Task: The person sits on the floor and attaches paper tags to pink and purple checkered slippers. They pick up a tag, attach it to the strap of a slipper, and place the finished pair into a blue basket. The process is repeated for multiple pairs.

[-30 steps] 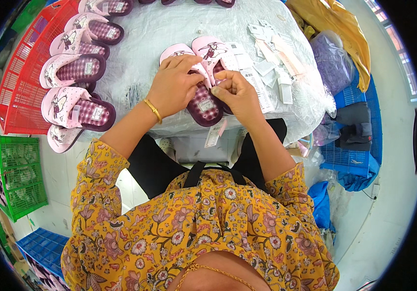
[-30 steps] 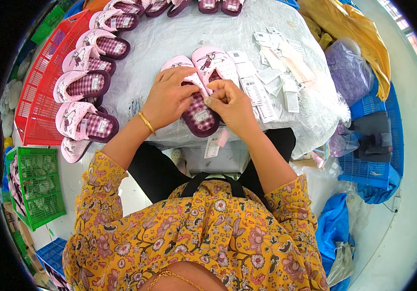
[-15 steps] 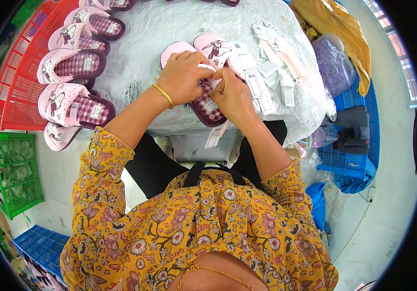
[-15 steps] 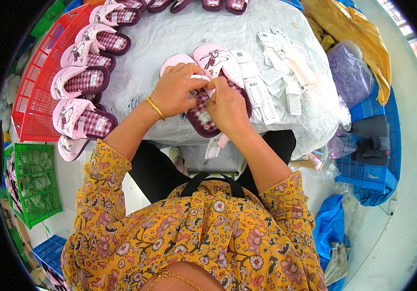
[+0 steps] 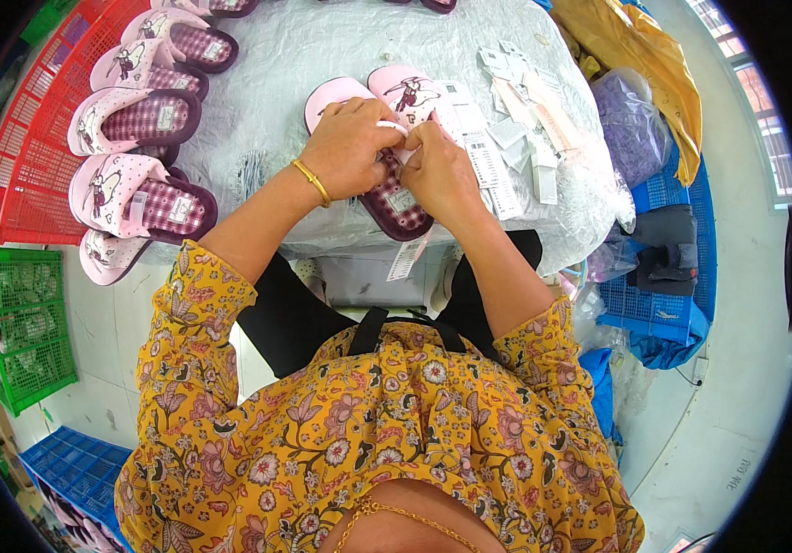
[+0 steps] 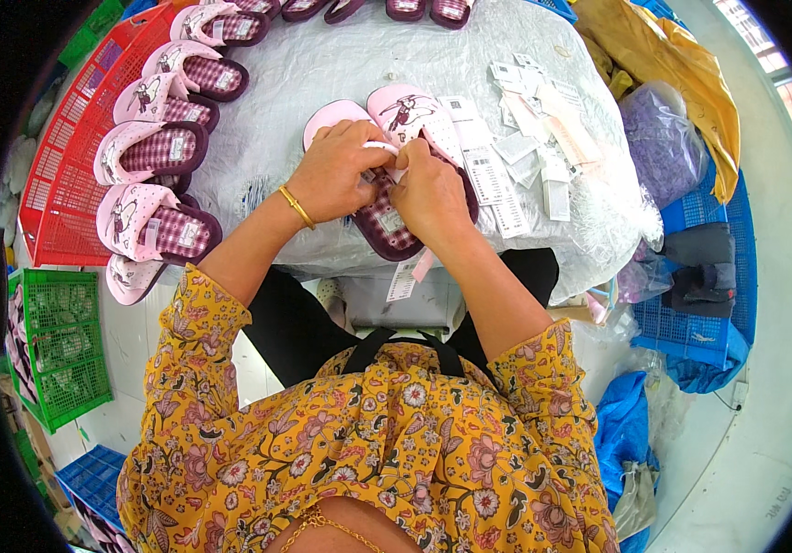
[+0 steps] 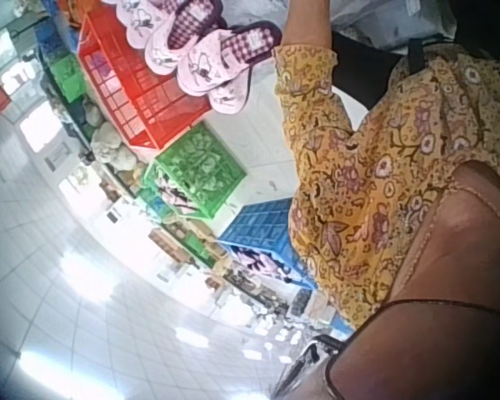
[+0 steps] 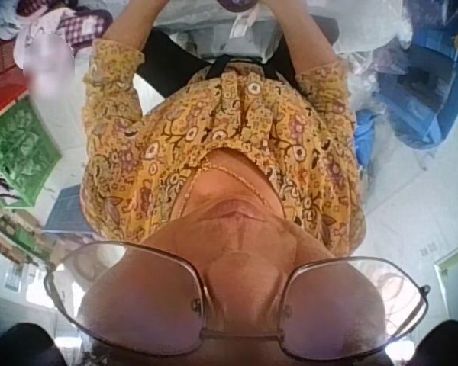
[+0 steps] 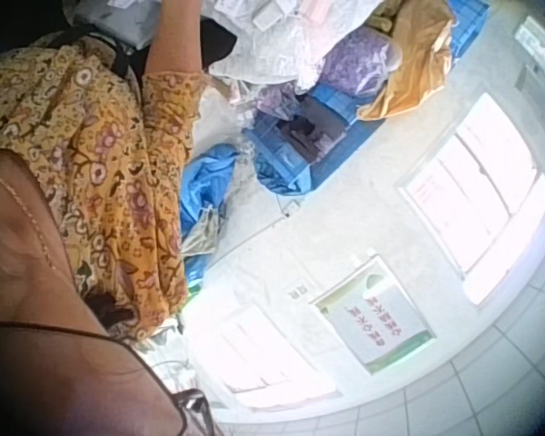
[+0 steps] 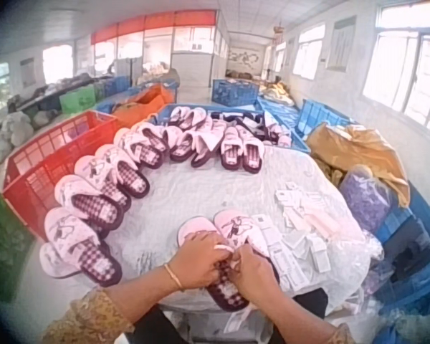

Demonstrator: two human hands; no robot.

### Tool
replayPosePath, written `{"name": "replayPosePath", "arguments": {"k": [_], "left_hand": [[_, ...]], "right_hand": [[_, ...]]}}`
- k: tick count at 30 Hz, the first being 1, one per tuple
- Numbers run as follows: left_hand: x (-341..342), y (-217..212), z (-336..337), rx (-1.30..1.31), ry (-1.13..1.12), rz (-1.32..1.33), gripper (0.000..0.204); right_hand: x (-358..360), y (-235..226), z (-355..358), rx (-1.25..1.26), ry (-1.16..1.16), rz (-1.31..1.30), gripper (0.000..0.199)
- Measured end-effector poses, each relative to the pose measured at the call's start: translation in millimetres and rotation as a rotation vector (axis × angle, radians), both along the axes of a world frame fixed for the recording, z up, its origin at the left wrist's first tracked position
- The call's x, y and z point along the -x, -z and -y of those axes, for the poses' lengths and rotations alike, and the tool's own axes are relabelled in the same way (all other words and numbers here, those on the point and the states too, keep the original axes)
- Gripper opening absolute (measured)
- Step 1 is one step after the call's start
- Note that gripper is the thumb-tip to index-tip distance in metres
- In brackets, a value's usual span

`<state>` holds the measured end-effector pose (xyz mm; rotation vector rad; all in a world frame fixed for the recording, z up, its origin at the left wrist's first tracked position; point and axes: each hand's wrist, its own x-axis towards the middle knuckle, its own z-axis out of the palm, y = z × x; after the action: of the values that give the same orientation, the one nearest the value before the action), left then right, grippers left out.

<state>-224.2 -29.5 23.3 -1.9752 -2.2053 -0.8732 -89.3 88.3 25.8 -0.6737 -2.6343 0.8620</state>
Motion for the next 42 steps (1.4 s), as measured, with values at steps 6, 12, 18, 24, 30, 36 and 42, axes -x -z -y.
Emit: {"name": "replayPosePath", "arguments": {"k": [6,12,18,24,30,36,42], "left_hand": [[-1.4,10.4,-3.7,-0.075,-0.049,-0.033,0.015],[5.2,9.3,-12.4,0.006,-0.012,-0.102,0.014],[22.2,9.9,-20.4,0.040,0.200,-0.136,0.013],[29.8,7.0,-21.4,0.075,0.194,-0.172,0.015],[27.5,0.3,-15.6,0.108,0.162,-0.014,0.006],[26.1,1.7,-17.5,0.068,0.182,-0.013,0.007],[26.9,3.4,-16.9,0.060,0.182,0.004,0.006]], "right_hand": [[-2.5,-2.3,4.4,0.017,0.028,0.005,0.027],[-7.1,6.4,1.4,-0.055,0.022,-0.076,0.025],[-11.1,7.5,-0.6,0.092,0.000,-0.075,0.028],[-70.6,-7.2,6.6,0.178,0.046,-0.197,0.020],[-127.0,28.2,21.4,0.041,-0.063,-0.252,0.017],[-113.1,55.0,27.4,-0.252,-0.109,-0.305,0.020],[-110.6,63.2,20.9,-0.411,-0.152,-0.420,0.015]]}}
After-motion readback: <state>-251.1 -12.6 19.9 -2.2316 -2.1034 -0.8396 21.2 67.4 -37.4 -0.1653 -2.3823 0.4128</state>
